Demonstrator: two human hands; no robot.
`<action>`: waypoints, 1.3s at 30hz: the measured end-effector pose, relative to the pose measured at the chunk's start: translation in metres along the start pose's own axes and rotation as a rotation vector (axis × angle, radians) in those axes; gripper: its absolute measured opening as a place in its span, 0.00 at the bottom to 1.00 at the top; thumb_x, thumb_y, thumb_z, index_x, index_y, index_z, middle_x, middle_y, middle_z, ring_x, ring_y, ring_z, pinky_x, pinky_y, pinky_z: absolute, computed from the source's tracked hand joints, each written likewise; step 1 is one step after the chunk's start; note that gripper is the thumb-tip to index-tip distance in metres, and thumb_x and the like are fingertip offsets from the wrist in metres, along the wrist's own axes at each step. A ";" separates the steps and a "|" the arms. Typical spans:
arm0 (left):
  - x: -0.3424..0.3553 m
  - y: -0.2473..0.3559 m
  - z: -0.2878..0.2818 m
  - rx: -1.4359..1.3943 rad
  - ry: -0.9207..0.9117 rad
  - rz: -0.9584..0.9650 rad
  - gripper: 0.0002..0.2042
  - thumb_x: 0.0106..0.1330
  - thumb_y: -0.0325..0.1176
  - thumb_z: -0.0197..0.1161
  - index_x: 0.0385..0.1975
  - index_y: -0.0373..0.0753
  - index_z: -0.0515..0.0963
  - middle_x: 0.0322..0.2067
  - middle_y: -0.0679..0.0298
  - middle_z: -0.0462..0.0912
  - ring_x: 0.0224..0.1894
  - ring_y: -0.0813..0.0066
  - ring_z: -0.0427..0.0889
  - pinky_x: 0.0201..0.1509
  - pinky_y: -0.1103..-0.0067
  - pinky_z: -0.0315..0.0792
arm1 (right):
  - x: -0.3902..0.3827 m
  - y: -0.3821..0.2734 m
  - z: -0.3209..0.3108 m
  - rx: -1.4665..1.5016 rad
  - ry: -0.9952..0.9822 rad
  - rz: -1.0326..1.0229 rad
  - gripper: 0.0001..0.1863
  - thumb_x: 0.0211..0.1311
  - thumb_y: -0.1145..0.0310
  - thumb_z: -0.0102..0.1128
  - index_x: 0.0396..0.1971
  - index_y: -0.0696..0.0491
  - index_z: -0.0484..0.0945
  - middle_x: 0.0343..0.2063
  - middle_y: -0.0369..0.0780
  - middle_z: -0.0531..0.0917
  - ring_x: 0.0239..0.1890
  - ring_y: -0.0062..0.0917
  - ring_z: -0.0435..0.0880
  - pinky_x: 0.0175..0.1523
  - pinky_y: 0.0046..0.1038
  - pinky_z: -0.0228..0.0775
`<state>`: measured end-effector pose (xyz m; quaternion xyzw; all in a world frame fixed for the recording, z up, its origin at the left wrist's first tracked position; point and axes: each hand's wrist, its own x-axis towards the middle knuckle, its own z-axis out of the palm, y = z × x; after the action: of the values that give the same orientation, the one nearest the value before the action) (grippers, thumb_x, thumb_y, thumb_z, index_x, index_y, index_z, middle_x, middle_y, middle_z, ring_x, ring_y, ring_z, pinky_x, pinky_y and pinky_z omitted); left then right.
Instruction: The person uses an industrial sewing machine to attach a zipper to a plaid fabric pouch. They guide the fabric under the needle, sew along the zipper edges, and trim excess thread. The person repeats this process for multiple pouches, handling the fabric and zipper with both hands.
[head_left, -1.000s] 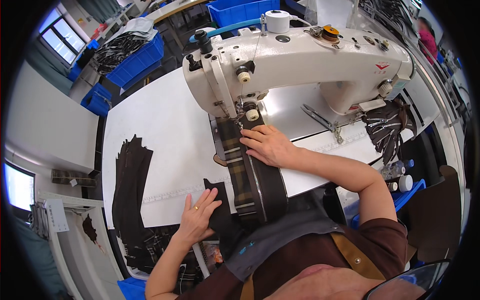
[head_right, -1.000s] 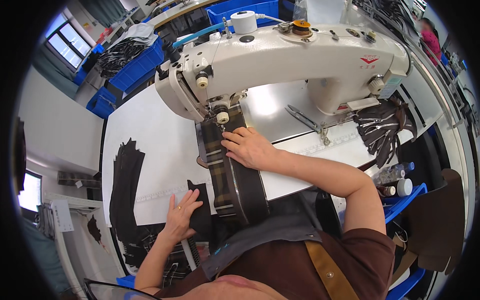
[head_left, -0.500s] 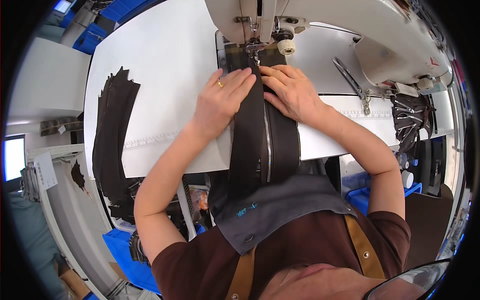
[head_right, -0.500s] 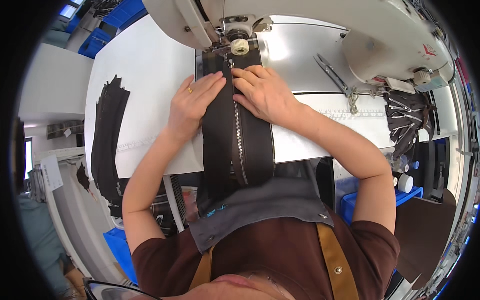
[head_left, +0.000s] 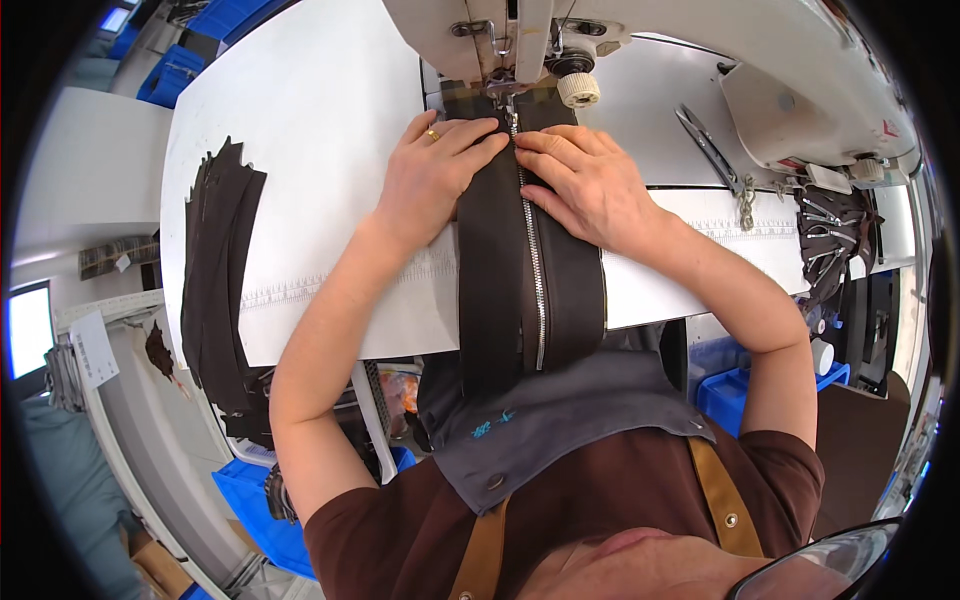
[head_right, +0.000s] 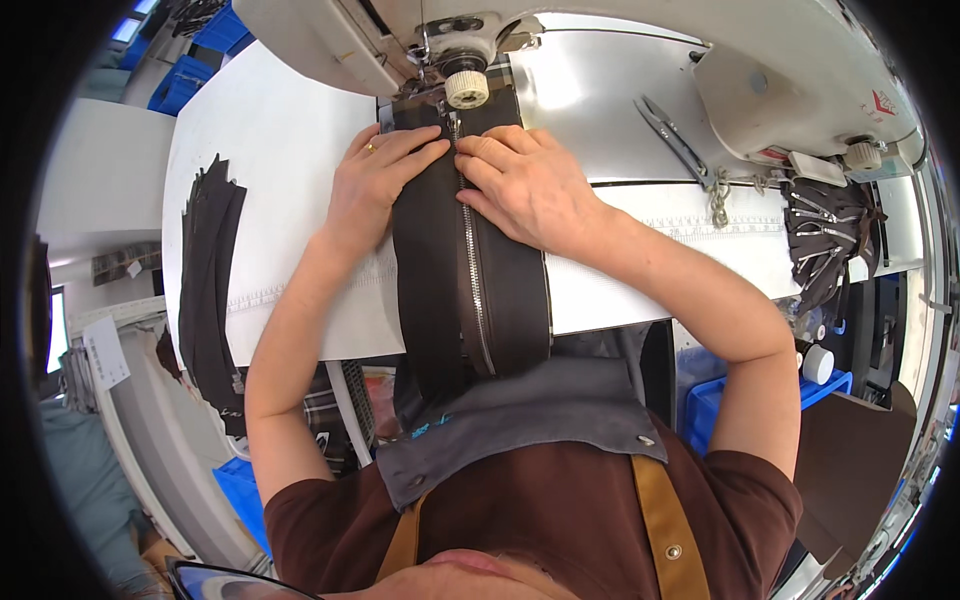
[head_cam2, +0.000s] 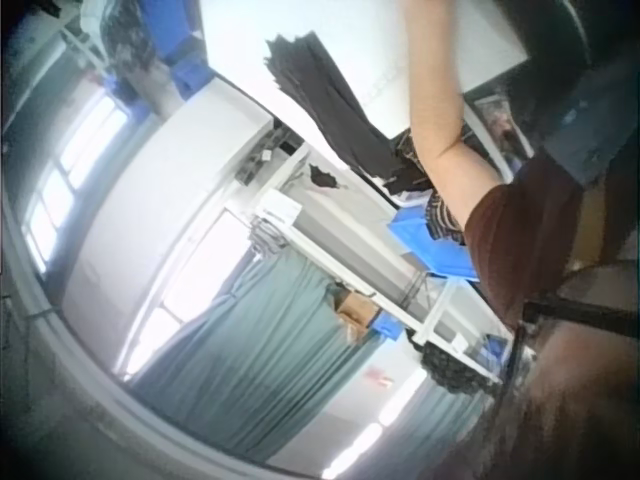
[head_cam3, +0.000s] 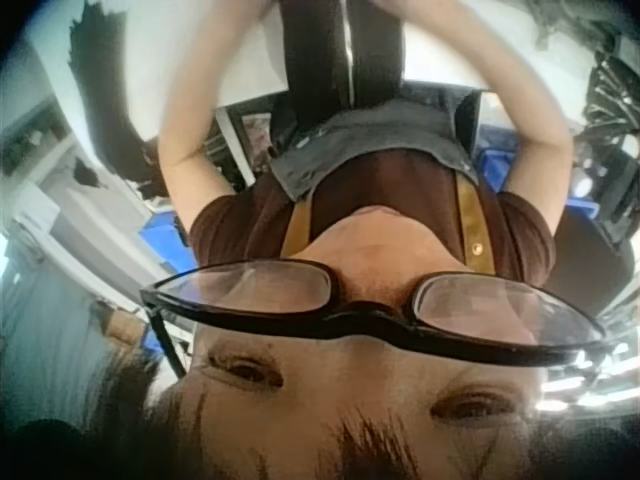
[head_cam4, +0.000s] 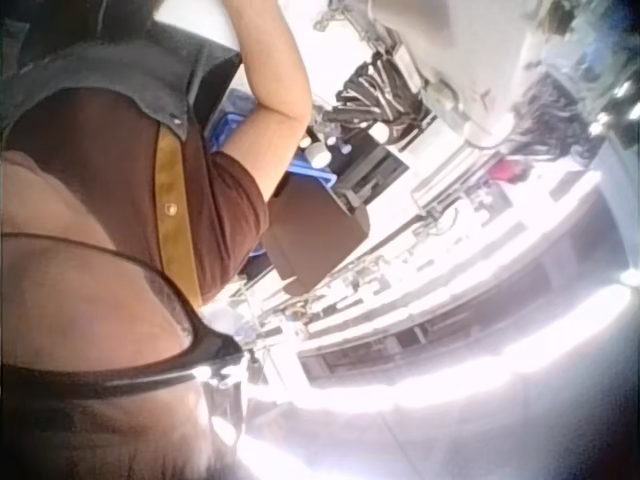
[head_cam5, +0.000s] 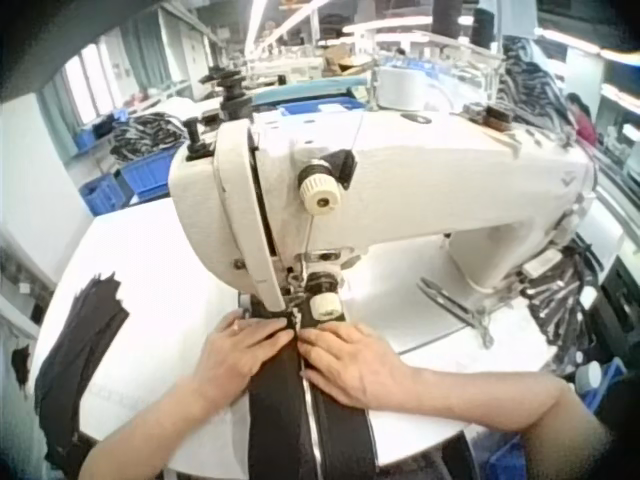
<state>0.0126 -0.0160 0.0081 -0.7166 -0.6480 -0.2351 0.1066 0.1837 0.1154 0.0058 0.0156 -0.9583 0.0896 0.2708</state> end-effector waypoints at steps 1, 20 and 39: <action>0.000 0.000 0.001 0.000 0.027 0.000 0.18 0.49 0.27 0.60 0.43 0.42 0.78 0.45 0.65 0.79 0.47 0.68 0.78 0.58 0.63 0.65 | 0.000 0.000 0.000 -0.001 0.003 -0.001 0.15 0.52 0.64 0.63 0.37 0.56 0.78 0.42 0.37 0.79 0.45 0.28 0.76 0.47 0.29 0.69; 0.000 0.000 -0.001 -0.027 -0.040 -0.079 0.20 0.53 0.32 0.59 0.48 0.44 0.76 0.50 0.65 0.78 0.52 0.68 0.76 0.64 0.55 0.53 | -0.001 0.000 0.003 0.041 0.032 0.006 0.15 0.50 0.64 0.64 0.37 0.56 0.78 0.42 0.37 0.79 0.45 0.29 0.76 0.47 0.30 0.69; -0.003 0.013 -0.005 0.011 -0.160 -0.142 0.26 0.50 0.34 0.66 0.53 0.53 0.74 0.57 0.64 0.71 0.58 0.63 0.69 0.63 0.43 0.47 | -0.001 0.024 -0.008 -0.145 -0.222 0.103 0.39 0.57 0.38 0.49 0.55 0.59 0.68 0.57 0.46 0.69 0.63 0.43 0.61 0.63 0.48 0.53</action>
<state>0.0238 -0.0233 0.0129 -0.6848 -0.7047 -0.1806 0.0414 0.1868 0.1409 0.0080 -0.0432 -0.9859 0.0314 0.1587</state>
